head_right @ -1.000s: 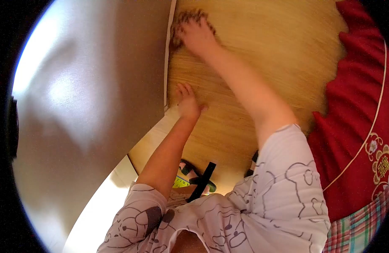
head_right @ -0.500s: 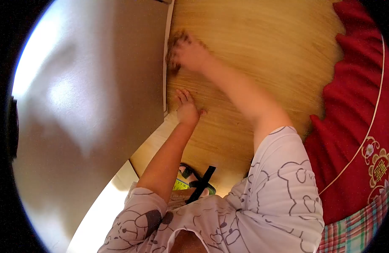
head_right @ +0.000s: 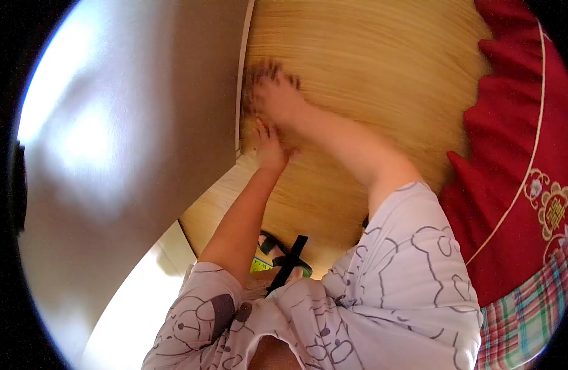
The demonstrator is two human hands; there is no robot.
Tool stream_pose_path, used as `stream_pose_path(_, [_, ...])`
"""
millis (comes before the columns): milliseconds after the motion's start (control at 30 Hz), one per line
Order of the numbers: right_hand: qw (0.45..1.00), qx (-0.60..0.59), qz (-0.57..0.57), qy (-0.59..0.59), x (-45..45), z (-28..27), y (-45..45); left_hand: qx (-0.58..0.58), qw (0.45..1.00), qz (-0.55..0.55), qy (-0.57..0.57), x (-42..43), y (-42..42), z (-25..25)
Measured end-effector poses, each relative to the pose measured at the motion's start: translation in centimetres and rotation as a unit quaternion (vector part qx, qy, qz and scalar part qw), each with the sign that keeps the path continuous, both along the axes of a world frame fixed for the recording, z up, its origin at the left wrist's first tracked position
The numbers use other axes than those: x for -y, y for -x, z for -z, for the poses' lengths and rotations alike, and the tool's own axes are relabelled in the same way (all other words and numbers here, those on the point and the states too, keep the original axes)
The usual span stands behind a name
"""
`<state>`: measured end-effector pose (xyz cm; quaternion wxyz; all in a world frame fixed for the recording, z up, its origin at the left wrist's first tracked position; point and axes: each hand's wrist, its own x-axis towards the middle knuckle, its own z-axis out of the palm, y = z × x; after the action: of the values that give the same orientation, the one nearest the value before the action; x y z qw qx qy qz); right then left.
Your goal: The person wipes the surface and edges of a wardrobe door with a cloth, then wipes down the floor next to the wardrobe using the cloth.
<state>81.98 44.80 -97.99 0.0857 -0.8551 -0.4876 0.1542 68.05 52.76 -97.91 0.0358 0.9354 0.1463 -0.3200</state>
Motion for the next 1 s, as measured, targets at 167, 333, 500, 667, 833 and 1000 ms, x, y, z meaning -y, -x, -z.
stream_pose_path(167, [0.988, -0.067, -0.100, -0.100, 6.6, 1.6, 5.1, 0.013, 0.996, 0.074, 0.048, 2.5, 8.5, -0.6])
stream_pose_path(333, [0.913, 0.233, 0.302, -0.144, 13.7, 4.0, -9.8, -0.105, 0.993, 0.020, -0.059, 4.2, 6.5, -1.9])
stream_pose_path(500, [0.904, 0.076, 0.421, -0.021, 14.7, -0.4, -14.4, -0.153, 0.970, 0.159, -0.103, 2.9, 7.0, 0.0])
stream_pose_path(667, [0.982, 0.071, 0.163, 0.059, 12.1, 0.9, 2.5, -0.197, 0.951, 0.222, -0.084, 4.0, 5.2, -2.7])
stream_pose_path(833, [0.988, -0.057, 0.050, -0.133, 14.5, 2.8, 18.3, -0.195, 0.893, 0.337, -0.224, 3.2, 7.1, -0.4])
stream_pose_path(1000, [0.936, 0.071, 0.271, -0.213, 21.0, 3.3, 5.3, -0.167, 0.962, 0.180, -0.117, 3.8, 6.5, -2.0])
